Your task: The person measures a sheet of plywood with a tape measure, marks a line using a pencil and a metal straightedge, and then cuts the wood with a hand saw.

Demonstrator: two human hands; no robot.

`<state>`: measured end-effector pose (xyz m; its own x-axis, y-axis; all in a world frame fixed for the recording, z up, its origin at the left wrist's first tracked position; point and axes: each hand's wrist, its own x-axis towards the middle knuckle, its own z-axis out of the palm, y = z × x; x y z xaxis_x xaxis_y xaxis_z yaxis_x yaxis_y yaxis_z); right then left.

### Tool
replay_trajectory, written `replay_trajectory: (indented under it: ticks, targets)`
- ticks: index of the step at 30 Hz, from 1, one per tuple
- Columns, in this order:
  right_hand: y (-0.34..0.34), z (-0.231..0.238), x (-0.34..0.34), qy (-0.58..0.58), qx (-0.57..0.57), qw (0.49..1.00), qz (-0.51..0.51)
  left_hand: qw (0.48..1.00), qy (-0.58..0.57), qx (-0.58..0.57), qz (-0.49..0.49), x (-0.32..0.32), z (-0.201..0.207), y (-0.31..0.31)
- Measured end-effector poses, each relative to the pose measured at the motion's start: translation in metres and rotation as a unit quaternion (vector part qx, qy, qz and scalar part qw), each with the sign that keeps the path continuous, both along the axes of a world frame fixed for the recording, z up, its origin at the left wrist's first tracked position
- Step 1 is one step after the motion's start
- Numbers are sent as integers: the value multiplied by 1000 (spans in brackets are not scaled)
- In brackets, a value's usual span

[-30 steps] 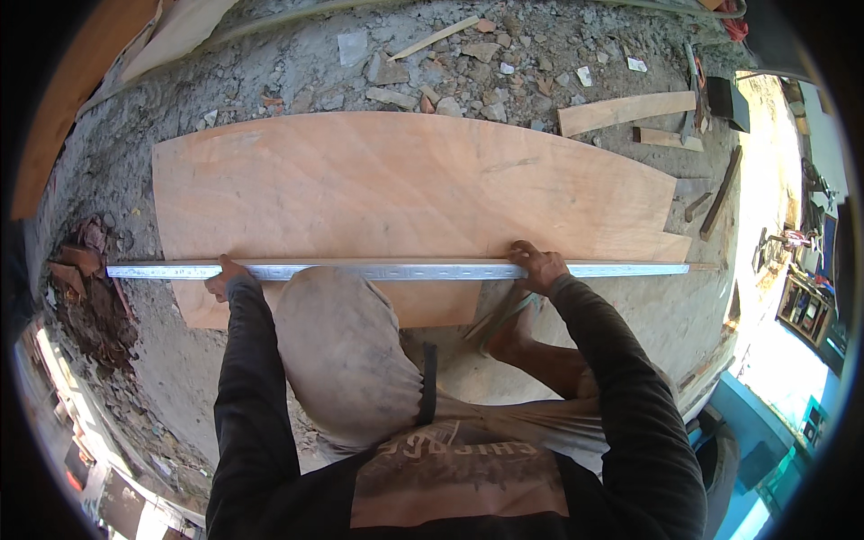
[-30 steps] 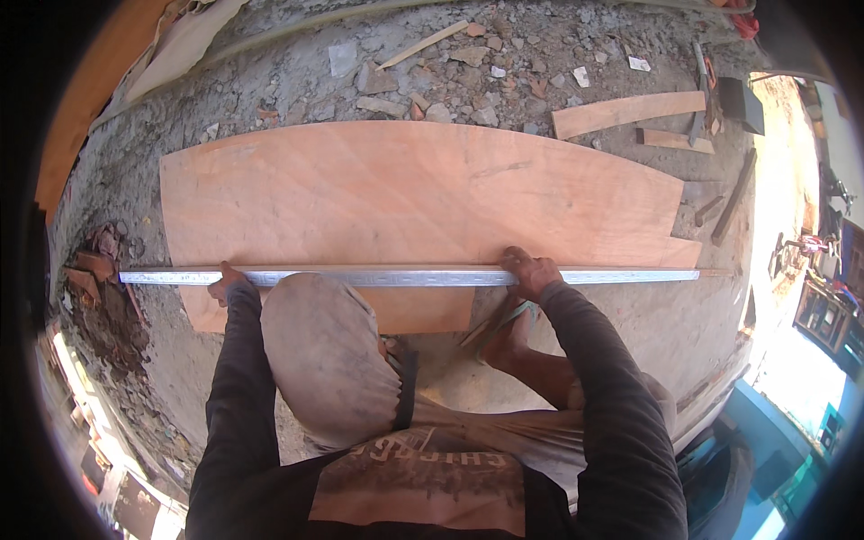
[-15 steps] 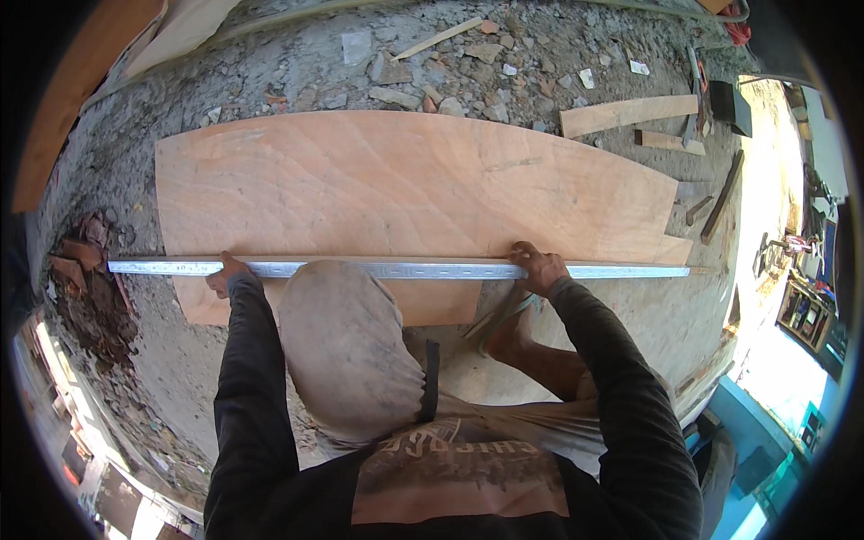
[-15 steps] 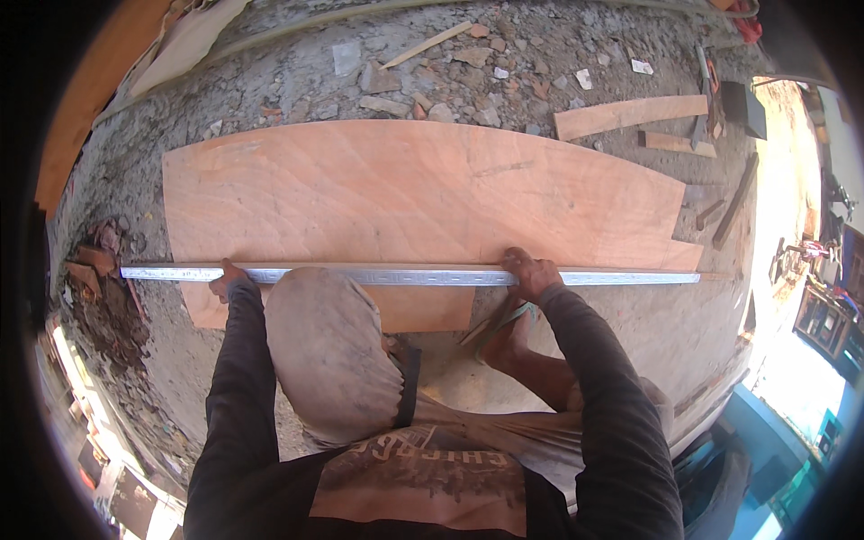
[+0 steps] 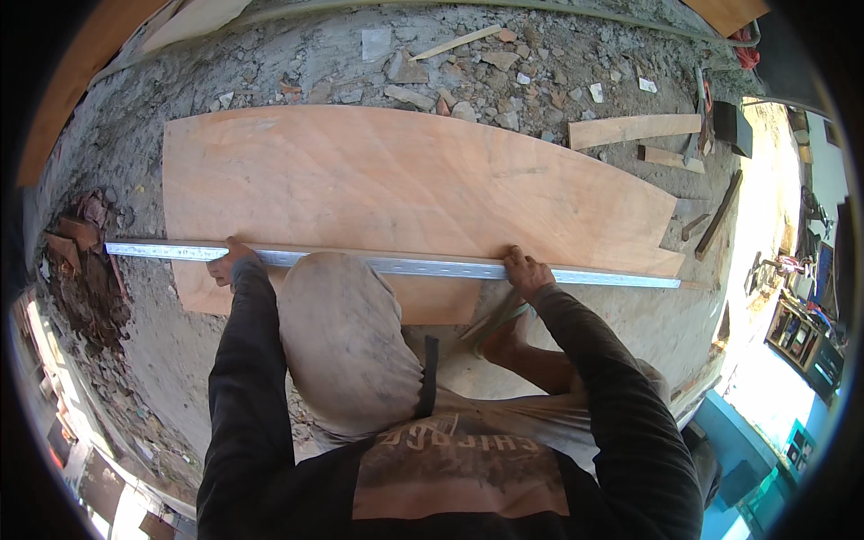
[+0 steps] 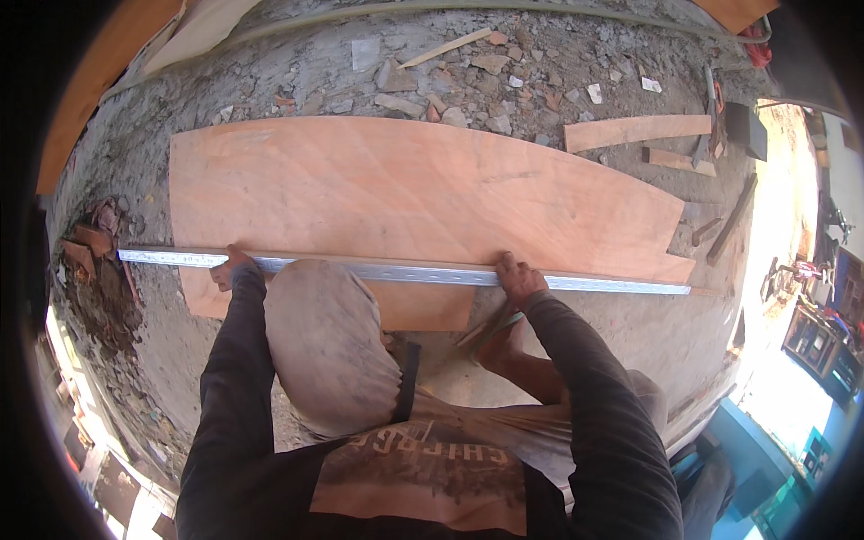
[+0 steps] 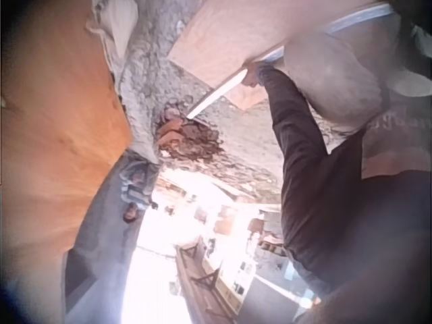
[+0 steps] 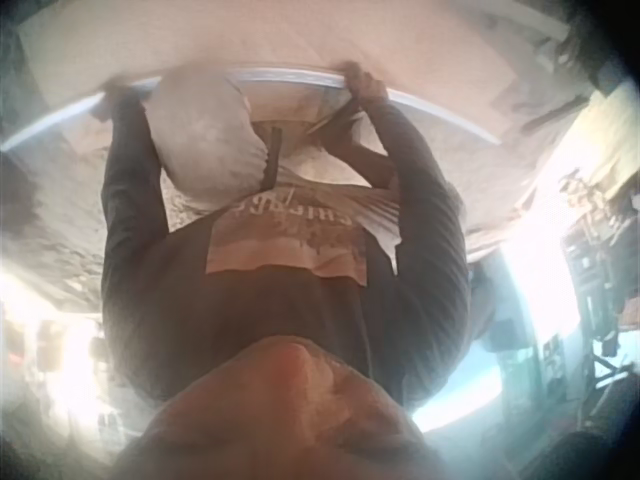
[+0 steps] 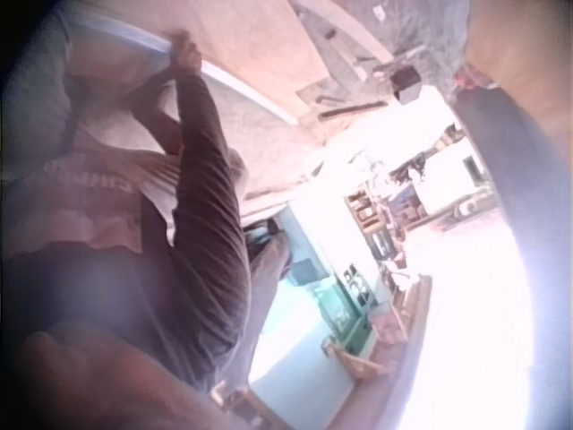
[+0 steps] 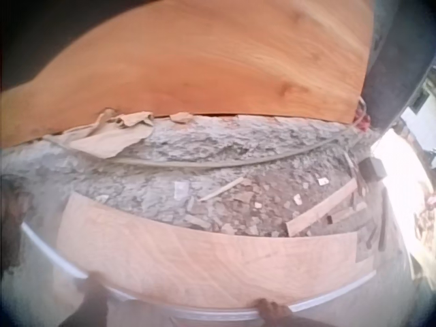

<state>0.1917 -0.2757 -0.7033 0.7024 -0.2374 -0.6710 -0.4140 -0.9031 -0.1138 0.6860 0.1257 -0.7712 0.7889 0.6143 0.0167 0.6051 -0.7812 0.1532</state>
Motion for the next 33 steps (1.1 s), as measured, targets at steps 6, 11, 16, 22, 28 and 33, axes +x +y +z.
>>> replay_trajectory:
  ticks: [6,11,16,22,28,33]
  targets:
    - [-6,6,10,52,17,998,3,999,30,4,19,-3,7,-7]
    - [-2,12,20,43,15,999,1,996,-49,-76,3,-7,18,0]
    - [-5,18,16,55,19,998,-10,896,5,3,-443,-130,45,-12]
    - [-8,11,13,45,17,999,5,900,93,22,-424,-175,43,-35]
    - [2,20,25,56,2,998,2,907,154,50,-388,-160,30,-30]
    - [1,16,22,58,-15,998,6,910,181,36,-371,-157,33,-49]
